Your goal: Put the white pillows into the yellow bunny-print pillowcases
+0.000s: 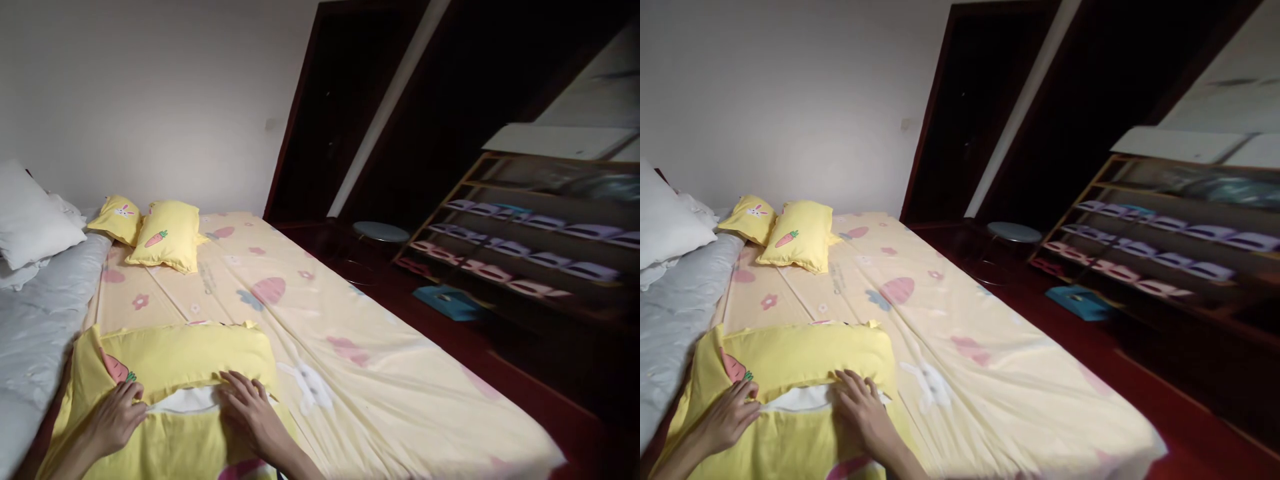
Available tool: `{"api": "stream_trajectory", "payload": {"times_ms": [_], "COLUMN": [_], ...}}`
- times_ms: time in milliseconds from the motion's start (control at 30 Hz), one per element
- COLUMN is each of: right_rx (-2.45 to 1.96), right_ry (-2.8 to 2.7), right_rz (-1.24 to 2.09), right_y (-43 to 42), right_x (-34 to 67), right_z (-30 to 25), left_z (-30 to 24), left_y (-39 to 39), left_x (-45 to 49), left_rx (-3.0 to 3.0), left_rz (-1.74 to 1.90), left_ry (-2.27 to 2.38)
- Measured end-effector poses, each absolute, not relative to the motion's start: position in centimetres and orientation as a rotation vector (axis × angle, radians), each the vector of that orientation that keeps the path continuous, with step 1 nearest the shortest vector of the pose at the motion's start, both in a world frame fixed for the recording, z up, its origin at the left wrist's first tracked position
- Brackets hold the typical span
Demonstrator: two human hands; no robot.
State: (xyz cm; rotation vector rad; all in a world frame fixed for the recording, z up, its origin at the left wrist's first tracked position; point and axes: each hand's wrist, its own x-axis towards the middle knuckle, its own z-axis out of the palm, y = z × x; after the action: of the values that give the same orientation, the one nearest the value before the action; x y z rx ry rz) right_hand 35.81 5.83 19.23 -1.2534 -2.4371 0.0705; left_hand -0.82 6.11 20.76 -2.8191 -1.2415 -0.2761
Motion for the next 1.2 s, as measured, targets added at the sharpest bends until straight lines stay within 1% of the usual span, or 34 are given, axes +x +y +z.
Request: {"api": "stream_trajectory", "payload": {"times_ms": [133, 367, 467, 567, 733, 867, 967, 1067, 1200], "right_rx": [-1.298, -1.318, -1.367, -1.372, -1.288, -1.214, -1.215, -1.232, -1.221], "right_ry": [-2.367, -2.098, -1.999, -2.009, -2.155, -2.163, -2.097, -1.97, -1.869], "right_rz": [0.093, -0.037, -0.132, -0.188, -0.144, -0.085, -0.109, -0.067, -0.05], "right_y": [6.6, 7.7, 8.9, 10.4, 11.5, 11.1, 10.9, 11.3, 12.3], "right_x": [34.9, 34.1, 32.7, 31.8, 32.9, 34.0, 33.9, 33.1, 32.1], "right_z": [18.9, 16.0, 15.0, 15.7, 17.9, 17.6, 16.9, 16.5, 16.9], "left_z": [19.5, 16.3, 15.9, 16.3, 17.3, 17.0, 16.3, 15.9, 16.7], "left_y": [6.6, 7.5, 8.4, 9.4, 9.7, 9.0, 9.2, 10.0, 11.3], "left_x": [-1.2, -0.3, 0.5, 1.1, 1.5, 1.2, 0.8, 0.9, 1.8], "left_rx": [-2.687, -2.367, -2.207, -2.107, -2.185, -2.276, -2.245, -2.226, -2.221], "left_rz": [-0.368, -0.652, -0.677, -0.702, -0.8, -0.89, -0.947, -1.034, -1.15], "left_ry": [-1.276, -1.318, -1.448, -1.537, -1.506, -1.39, -1.342, -1.379, -1.469]}}
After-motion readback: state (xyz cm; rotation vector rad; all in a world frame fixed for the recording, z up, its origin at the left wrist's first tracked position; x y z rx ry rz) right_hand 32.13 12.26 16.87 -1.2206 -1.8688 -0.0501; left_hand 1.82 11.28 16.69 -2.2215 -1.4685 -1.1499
